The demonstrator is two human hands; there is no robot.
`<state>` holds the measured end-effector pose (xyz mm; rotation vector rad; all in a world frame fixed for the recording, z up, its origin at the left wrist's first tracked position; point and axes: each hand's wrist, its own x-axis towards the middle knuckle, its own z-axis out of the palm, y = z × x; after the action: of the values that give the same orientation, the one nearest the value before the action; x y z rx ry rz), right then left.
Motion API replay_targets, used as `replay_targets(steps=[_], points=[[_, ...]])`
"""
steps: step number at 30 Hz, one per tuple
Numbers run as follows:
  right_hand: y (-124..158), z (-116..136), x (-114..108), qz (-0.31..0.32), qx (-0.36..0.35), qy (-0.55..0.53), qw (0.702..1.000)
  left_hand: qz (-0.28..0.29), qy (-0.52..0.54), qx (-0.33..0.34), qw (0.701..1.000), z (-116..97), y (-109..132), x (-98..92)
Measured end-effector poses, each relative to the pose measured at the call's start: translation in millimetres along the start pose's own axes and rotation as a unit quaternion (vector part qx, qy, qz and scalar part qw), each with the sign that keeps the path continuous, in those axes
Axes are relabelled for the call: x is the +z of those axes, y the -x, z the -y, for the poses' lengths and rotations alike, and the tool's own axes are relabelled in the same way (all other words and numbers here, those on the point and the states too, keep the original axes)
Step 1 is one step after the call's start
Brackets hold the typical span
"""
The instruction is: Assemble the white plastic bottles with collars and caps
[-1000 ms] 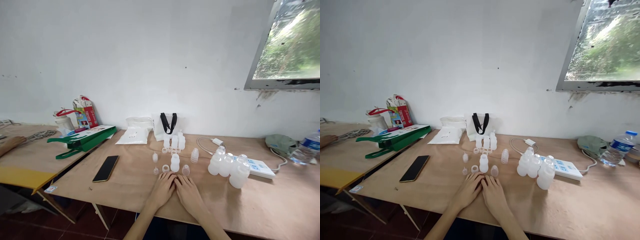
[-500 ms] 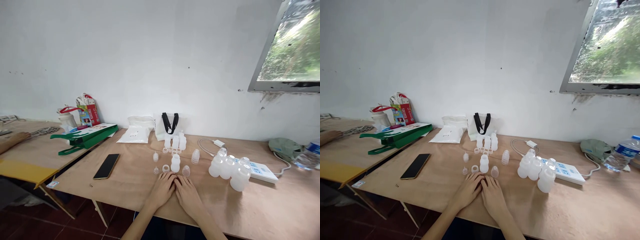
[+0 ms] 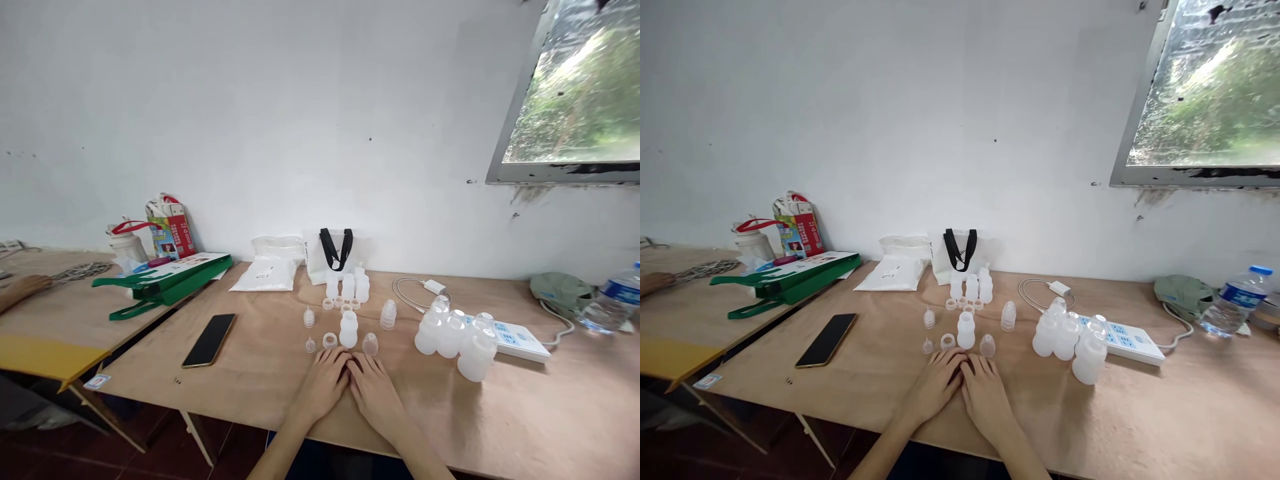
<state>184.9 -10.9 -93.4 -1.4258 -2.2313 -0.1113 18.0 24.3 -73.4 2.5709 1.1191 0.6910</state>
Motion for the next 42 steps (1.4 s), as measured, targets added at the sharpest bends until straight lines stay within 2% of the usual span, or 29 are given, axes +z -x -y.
replay_targets(steps=[6, 11, 14, 16, 18, 20, 22, 26, 32, 38, 42], points=[[1, -1, 0, -0.005, -0.003, 0.001, 1.0, -0.006, -0.002, -0.003, 1.0, -1, 0, 0.6], [1, -3, 2, -0.01, -0.005, -0.002, 1.0, -0.031, 0.058, -0.007, 0.998, 2, -2, -7.1], [2, -4, 3, -0.018, -0.006, 0.001, 1.0, -0.095, 0.052, -0.017, 0.994, 9, -4, -18.8], [3, -3, 3, -0.02, -0.005, 0.003, 1.0, -0.153, 0.027, -0.045, 0.987, 17, -3, -24.7], [3, -2, 2, -0.018, -0.003, 0.001, 1.0, -0.183, 0.002, -0.08, 0.98, 29, 0, -26.0], [3, -2, 2, -0.017, 0.0, 0.002, 1.0, -0.168, -0.018, -0.112, 0.979, 42, 6, -22.3], [3, -2, 2, -0.017, 0.002, 0.007, 1.0, -0.116, -0.023, -0.127, 0.985, 55, 11, -16.1], [3, -2, 2, -0.021, -0.001, 0.015, 1.0, -0.043, -0.034, -0.115, 0.992, 65, 12, -6.8], [2, 0, -3, -0.009, 0.005, 0.011, 1.0, -0.073, -0.083, -0.121, 0.986, 49, 3, -8.8], [1, 1, -3, -0.003, 0.007, 0.011, 1.0, -0.016, -0.158, -0.103, 0.982, 34, 3, -15.5], [2, 0, -2, -0.005, 0.003, 0.012, 1.0, -0.019, -0.14, -0.109, 0.984, 29, 0, -19.0]])
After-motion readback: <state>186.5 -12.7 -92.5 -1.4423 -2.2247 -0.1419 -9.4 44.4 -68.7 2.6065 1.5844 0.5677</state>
